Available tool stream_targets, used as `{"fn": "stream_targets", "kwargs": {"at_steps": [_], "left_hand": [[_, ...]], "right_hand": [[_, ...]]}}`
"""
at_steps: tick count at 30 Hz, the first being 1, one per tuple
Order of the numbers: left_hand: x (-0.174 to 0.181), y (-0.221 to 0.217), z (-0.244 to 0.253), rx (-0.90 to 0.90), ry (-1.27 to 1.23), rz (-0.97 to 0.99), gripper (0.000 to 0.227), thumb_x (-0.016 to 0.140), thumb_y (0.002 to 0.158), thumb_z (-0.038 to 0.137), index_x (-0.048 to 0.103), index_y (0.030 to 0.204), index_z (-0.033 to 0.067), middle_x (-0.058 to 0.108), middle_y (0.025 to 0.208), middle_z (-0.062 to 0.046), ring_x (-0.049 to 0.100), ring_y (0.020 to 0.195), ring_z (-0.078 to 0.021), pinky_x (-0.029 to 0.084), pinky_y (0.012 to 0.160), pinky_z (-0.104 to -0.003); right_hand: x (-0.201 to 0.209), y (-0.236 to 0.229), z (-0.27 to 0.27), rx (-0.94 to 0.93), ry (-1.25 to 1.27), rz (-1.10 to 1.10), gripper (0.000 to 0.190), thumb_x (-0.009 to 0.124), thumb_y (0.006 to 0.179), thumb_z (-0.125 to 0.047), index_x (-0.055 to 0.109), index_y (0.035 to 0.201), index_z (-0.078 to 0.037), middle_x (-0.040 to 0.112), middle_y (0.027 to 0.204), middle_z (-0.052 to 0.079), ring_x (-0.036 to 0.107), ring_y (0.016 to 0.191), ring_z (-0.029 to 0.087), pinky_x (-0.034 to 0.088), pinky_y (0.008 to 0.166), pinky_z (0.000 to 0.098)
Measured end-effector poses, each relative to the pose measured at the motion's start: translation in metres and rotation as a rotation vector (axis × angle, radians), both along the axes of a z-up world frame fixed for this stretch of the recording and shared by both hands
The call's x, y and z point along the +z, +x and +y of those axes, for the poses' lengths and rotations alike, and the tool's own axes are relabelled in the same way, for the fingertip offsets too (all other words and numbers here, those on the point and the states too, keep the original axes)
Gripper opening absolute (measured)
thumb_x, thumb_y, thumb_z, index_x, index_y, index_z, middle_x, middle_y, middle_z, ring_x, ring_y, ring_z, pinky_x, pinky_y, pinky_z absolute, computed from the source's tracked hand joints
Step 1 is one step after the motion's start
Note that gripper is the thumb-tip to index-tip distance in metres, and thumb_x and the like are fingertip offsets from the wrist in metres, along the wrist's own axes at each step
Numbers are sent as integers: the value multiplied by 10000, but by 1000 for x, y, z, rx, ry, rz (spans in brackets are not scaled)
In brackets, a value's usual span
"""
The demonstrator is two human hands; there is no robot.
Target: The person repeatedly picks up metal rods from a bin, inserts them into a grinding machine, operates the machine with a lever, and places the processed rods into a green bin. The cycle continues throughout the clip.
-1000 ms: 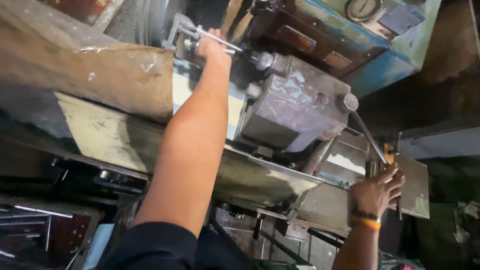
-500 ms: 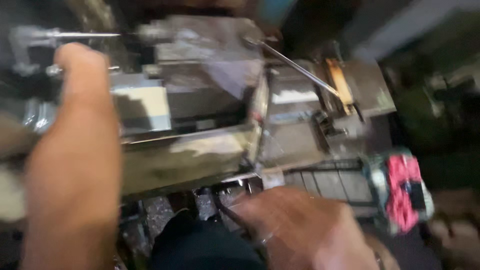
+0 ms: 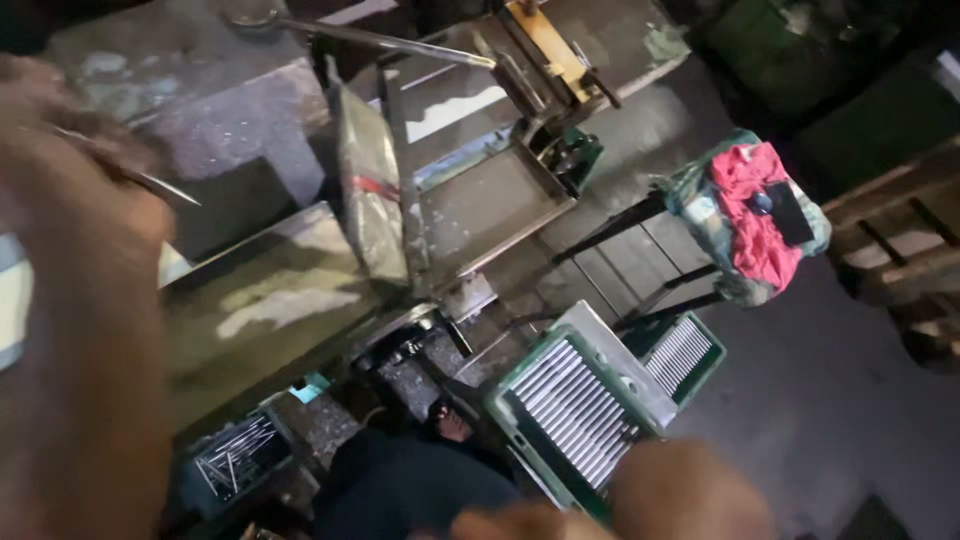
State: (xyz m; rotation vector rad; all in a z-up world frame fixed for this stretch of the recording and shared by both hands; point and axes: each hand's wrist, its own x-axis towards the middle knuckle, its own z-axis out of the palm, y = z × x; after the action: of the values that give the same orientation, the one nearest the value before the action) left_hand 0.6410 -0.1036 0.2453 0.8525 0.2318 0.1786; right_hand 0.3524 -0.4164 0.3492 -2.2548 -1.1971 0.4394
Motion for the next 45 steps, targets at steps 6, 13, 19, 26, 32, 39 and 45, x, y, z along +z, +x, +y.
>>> {"fn": "stream_targets", "kwargs": {"at_steps": [6, 13, 19, 26, 32, 39, 45], "left_hand": [[-31, -109, -143, -618, 26, 112, 197, 650, 979, 304, 598, 996, 114, 617, 864, -14, 580, 765, -127, 488, 666, -284], [-161, -208, -264, -1164, 360, 431, 320, 753, 913, 353, 620, 781, 94, 642, 796, -56, 597, 747, -167, 493, 713, -339], [-219, -262, -316, -1237, 469, 572, 224, 679, 910, 338, 611, 908, 125, 645, 808, -39, 696, 740, -152, 557, 673, -375], [-220, -291, -342, -1280, 546, 340, 462, 569, 1016, 438, 635, 788, 41, 609, 593, -57, 625, 510, -174, 505, 443, -291], [-213, -300, -356, -1210, 448, 380, 518, 594, 991, 440, 602, 630, 68, 565, 559, -10, 558, 467, -113, 417, 419, -301], [-221, -298, -351, -1102, 488, 288, 558, 643, 987, 441, 552, 570, 81, 521, 553, 23, 462, 484, -80, 357, 448, -314], [-224, -290, -358, -1023, 754, 241, 566, 620, 950, 460, 583, 528, 84, 503, 482, 17, 462, 441, -103, 367, 436, -344]], "right_hand": [[-102, -41, -73, -851, 62, -243, 529, 599, 623, 24, 698, 1130, -93, 737, 994, 119, 700, 883, 345, 572, 751, 407], [-299, -153, -214, -2127, -474, -39, 369, 717, 839, -261, 712, 1132, -37, 712, 1030, 261, 667, 942, 450, 532, 794, 512], [-365, -208, -244, -2042, -357, 367, 312, 688, 863, -331, 757, 1057, -96, 765, 933, 193, 744, 902, 392, 569, 826, 478], [-332, -181, -187, -1801, 452, 397, 351, 511, 814, 80, 672, 1101, -43, 764, 944, 64, 736, 860, 143, 599, 770, 303], [-334, -142, -132, -1464, 1328, 627, 155, 579, 961, 104, 633, 1043, -16, 662, 936, 20, 625, 841, 91, 537, 754, 257], [-303, -151, -135, -1680, 1014, 513, 112, 550, 1012, 42, 615, 1056, -38, 641, 867, 11, 546, 731, 70, 444, 625, 226], [-305, -155, -121, -1560, 1153, 563, 314, 450, 846, 130, 596, 1070, -34, 645, 939, 16, 615, 846, 89, 524, 750, 231]]}}
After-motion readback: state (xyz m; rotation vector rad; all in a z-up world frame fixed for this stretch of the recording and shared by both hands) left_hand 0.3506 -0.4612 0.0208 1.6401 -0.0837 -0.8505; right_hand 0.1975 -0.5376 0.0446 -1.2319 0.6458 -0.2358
